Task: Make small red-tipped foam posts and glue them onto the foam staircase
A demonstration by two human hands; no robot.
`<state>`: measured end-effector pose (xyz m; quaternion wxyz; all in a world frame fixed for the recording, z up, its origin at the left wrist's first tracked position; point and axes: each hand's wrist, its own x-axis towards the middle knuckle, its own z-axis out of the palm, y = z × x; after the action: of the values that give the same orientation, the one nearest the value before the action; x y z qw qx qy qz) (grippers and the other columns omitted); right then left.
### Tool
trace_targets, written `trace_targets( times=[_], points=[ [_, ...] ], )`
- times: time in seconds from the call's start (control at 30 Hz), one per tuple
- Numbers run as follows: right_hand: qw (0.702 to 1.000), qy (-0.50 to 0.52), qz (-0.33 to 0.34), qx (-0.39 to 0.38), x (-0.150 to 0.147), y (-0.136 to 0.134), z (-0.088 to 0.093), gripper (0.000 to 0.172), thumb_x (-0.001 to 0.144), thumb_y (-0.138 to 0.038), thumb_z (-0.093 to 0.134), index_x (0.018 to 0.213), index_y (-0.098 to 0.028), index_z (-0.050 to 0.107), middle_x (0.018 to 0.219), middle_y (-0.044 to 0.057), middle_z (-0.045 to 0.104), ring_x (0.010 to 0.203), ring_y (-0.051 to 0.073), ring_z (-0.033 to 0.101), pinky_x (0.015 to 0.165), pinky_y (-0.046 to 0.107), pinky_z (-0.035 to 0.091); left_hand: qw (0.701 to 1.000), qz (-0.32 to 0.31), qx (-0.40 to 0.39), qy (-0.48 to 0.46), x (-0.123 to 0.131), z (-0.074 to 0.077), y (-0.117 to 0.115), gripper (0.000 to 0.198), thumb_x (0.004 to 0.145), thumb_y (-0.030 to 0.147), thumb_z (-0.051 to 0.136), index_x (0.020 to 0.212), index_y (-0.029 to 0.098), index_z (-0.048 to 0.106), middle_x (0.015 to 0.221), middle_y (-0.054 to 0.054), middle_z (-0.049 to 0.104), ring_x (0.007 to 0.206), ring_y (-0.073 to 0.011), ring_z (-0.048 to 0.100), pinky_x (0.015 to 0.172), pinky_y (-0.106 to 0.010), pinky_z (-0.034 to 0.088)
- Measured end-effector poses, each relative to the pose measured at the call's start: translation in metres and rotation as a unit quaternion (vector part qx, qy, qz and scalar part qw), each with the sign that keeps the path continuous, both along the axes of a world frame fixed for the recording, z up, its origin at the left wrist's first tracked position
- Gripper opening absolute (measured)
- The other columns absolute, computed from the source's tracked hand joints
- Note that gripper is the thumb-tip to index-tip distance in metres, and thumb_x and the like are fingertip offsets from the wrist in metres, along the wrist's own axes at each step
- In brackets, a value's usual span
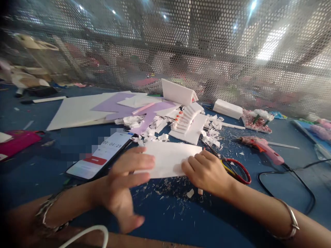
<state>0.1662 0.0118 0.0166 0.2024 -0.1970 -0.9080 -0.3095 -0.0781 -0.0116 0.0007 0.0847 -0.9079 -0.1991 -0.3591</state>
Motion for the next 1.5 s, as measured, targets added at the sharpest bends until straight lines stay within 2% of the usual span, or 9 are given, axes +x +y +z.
trace_targets(
  times=[0.07,0.13,0.3,0.43,0.6,0.87,1.03,1.23,1.5],
  points=[
    [1.0,-0.008,-0.001,-0.03,-0.005,-0.002,-0.008,0.027,0.086,-0.009,0.038,0.064,-0.019,0.05,0.056,0.0,0.053,0.049,0.013,0.041,0.051,0.028,0.03,0.992,0.021,0.109,0.063,0.006,-0.002,-0.001,0.044,0.082,0.031,0.052,0.123,0.023,0.041,0.1,-0.002,0.063,0.103,-0.0159,0.054,0.102,-0.033,0.035],
    [0.998,-0.022,0.01,-0.052,-0.009,-0.001,-0.014,0.026,0.086,-0.009,0.039,0.064,-0.018,0.05,0.055,0.0,0.051,0.05,0.013,0.041,0.052,0.029,0.028,0.985,0.065,0.105,0.123,0.014,-0.003,0.0,0.038,0.084,0.021,0.049,0.121,0.017,0.044,0.105,-0.005,0.063,0.103,-0.0167,0.055,0.096,-0.033,0.04],
    [0.982,-0.106,0.044,-0.148,-0.01,0.002,-0.02,0.017,0.086,-0.012,0.044,0.07,-0.017,0.05,0.064,0.0,0.052,0.055,0.013,0.043,0.053,0.028,0.029,0.965,0.128,-0.048,0.224,0.022,-0.006,0.004,0.028,0.078,0.02,0.055,0.106,0.013,0.055,0.095,-0.008,0.065,0.083,-0.021,0.061,0.071,-0.033,0.049],
    [0.946,-0.132,0.021,-0.294,-0.006,0.003,-0.014,0.005,0.083,-0.017,0.047,0.081,-0.017,0.052,0.079,0.002,0.056,0.069,0.015,0.05,0.061,0.028,0.039,0.964,0.117,-0.077,0.226,0.021,-0.009,0.004,0.017,0.076,0.02,0.058,0.093,0.016,0.061,0.087,-0.004,0.066,0.078,-0.0206,0.061,0.067,-0.032,0.049],
    [0.904,-0.119,0.003,-0.41,-0.002,0.005,-0.007,0.017,0.089,-0.023,0.04,0.091,-0.017,0.056,0.091,0.005,0.059,0.08,0.016,0.054,0.071,0.029,0.044,0.969,0.103,-0.112,0.193,0.017,-0.007,0.007,0.018,0.082,0.03,0.053,0.09,0.017,0.064,0.083,-0.004,0.066,0.073,-0.0206,0.062,0.06,-0.031,0.048],
    [0.889,-0.05,0.009,-0.456,0.003,0.009,-0.009,0.029,0.094,-0.023,0.03,0.085,-0.016,0.056,0.083,0.006,0.06,0.073,0.014,0.053,0.065,0.026,0.043,0.978,0.089,-0.109,0.156,0.016,-0.011,0.009,0.022,0.089,0.022,0.042,0.083,0.019,0.063,0.068,0.0,0.064,0.06,-0.0164,0.062,0.052,-0.028,0.045],
    [0.879,-0.031,-0.001,-0.477,0.002,0.01,-0.011,0.023,0.092,-0.024,0.034,0.082,-0.017,0.053,0.079,0.003,0.057,0.07,0.012,0.05,0.061,0.024,0.04,0.973,0.107,-0.136,0.155,0.016,-0.006,0.009,0.02,0.089,0.02,0.04,0.104,0.016,0.054,0.068,0.0,0.067,0.057,-0.0151,0.063,0.052,-0.026,0.046],
    [0.89,-0.02,-0.037,-0.455,0.002,0.012,-0.016,0.025,0.093,-0.026,0.032,0.077,-0.017,0.05,0.075,0.002,0.053,0.067,0.013,0.049,0.062,0.027,0.043,0.961,0.142,-0.184,0.152,0.016,-0.006,0.009,0.031,0.087,0.013,0.043,0.118,0.016,0.045,0.077,0.0,0.069,0.063,-0.0147,0.066,0.051,-0.023,0.046],
    [0.898,0.005,-0.091,-0.43,0.001,0.009,-0.024,0.017,0.09,-0.027,0.038,0.088,-0.017,0.052,0.111,0.011,0.049,0.091,0.02,0.055,0.077,0.04,0.049,0.923,0.194,-0.252,0.218,0.02,-0.003,0.012,0.026,0.085,0.019,0.05,0.111,0.019,0.054,0.095,-0.005,0.062,0.081,-0.0203,0.063,0.061,-0.03,0.05]
  ],
)
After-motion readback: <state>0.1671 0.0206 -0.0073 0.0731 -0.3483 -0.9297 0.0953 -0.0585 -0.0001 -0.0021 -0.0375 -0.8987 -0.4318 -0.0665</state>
